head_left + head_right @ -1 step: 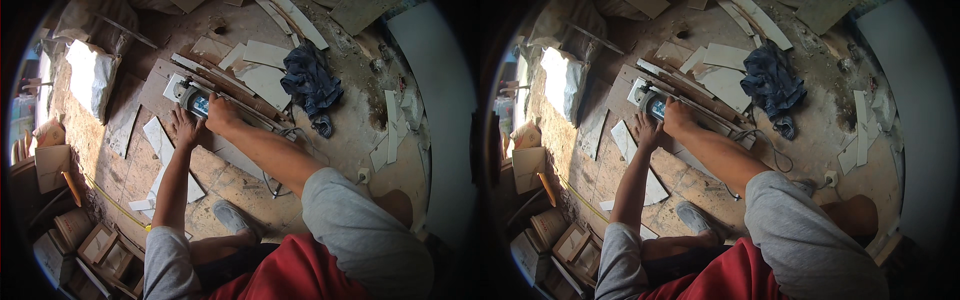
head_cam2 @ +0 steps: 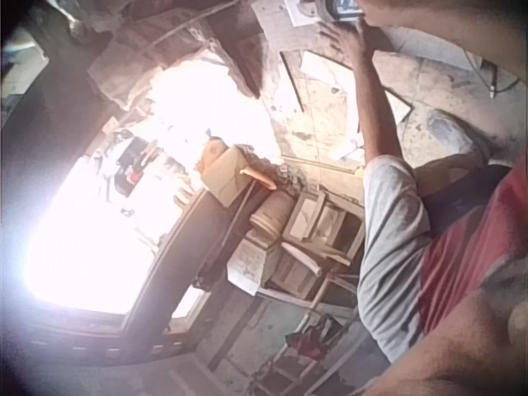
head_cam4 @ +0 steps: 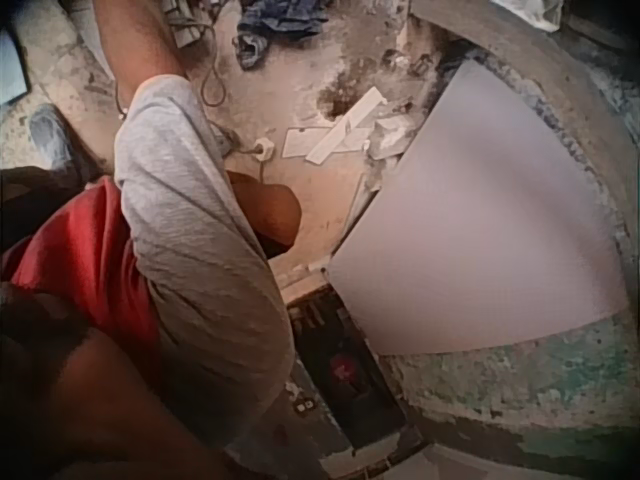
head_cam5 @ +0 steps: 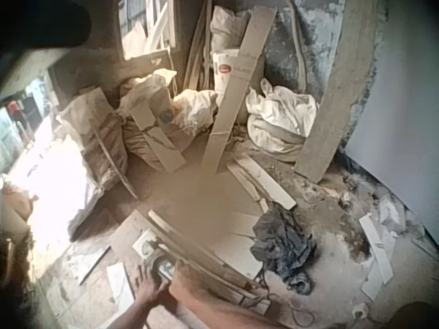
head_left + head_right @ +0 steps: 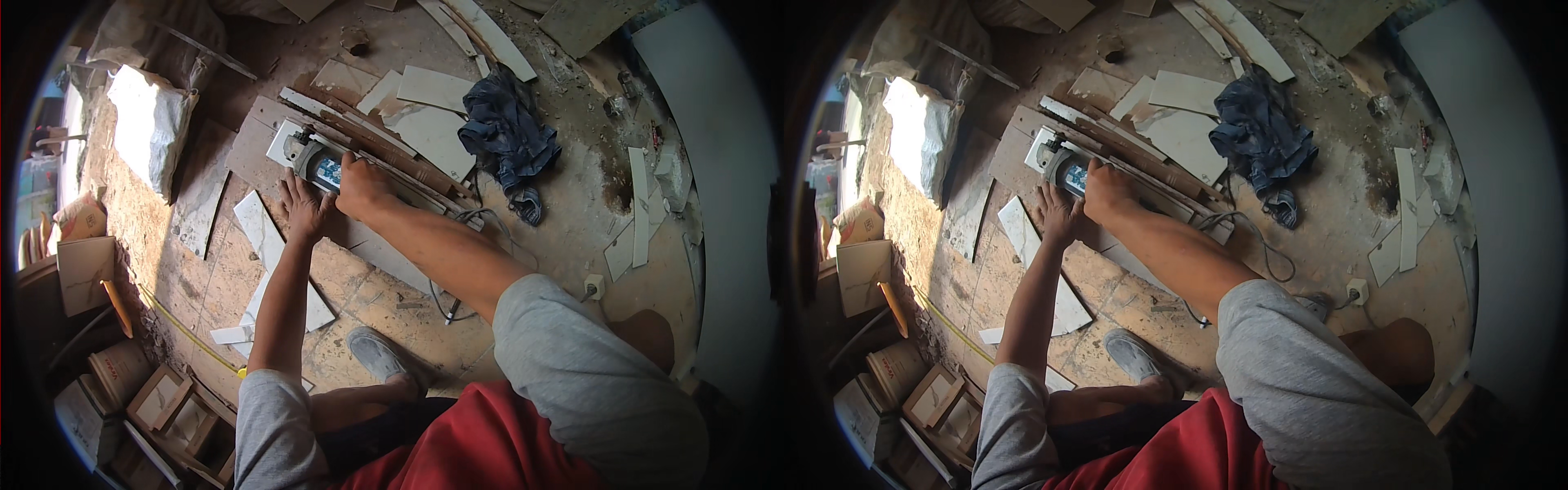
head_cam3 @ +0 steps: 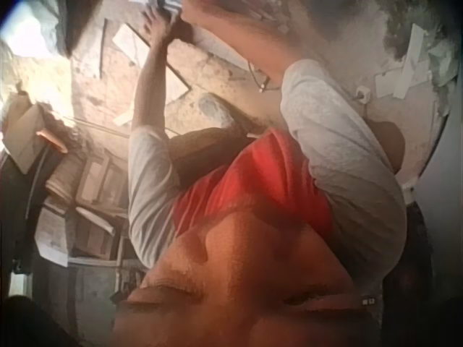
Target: The person marks a tile with a pencil, cuts it using an angle grinder, wipes the tile with a cloth, and aligns the pieces together by hand.
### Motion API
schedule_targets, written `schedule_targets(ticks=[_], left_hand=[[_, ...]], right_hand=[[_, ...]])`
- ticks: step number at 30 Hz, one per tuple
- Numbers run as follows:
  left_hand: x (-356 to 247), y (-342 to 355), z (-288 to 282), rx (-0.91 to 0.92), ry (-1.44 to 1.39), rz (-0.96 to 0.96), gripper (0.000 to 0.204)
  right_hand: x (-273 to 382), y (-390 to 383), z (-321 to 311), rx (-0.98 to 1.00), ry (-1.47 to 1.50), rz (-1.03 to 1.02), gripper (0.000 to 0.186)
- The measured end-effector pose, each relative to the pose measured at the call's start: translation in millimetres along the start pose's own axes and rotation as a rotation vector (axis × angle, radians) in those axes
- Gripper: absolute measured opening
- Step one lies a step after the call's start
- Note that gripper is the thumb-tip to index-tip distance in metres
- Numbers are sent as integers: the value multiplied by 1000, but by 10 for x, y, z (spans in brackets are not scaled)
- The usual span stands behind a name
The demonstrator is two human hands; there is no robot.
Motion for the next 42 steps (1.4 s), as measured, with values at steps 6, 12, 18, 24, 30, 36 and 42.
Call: schedule_targets(ticks=[6, 12, 18, 24, 30, 36, 42], left_hand=[[-15, -4, -10, 20, 0, -16, 102], [-23, -8, -16, 24, 27, -16, 104], [-13, 6, -21, 32, 42, -17, 105], [-2, 11, -25, 52, 50, -28, 106], [-8, 21, -40, 66, 79, -33, 106], [-40, 8, -67, 45, 79, -26, 104], [-49, 4, -78, 47, 85, -32, 104]], right_hand=[[-35, 0, 40, 5, -26, -2, 59], [-64, -5, 56, -9, -40, -5, 59], [-91, -22, 68, -29, -32, -6, 65], [-118, -38, 67, -33, -50, -7, 65], [-124, -63, 38, -24, -42, -2, 62], [-130, -96, -10, -14, -31, 10, 55], [-151, -114, -14, -12, -26, 13, 56]])
Point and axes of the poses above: each hand's wrist, its own y-axis towards the middle knuckle, its own z-axis out of the palm, x = y × z, the point moved 5 cm from there along y, towards the middle knuckle, and after that the axes turned 11 degrees about -x, right-handed, at the moved point
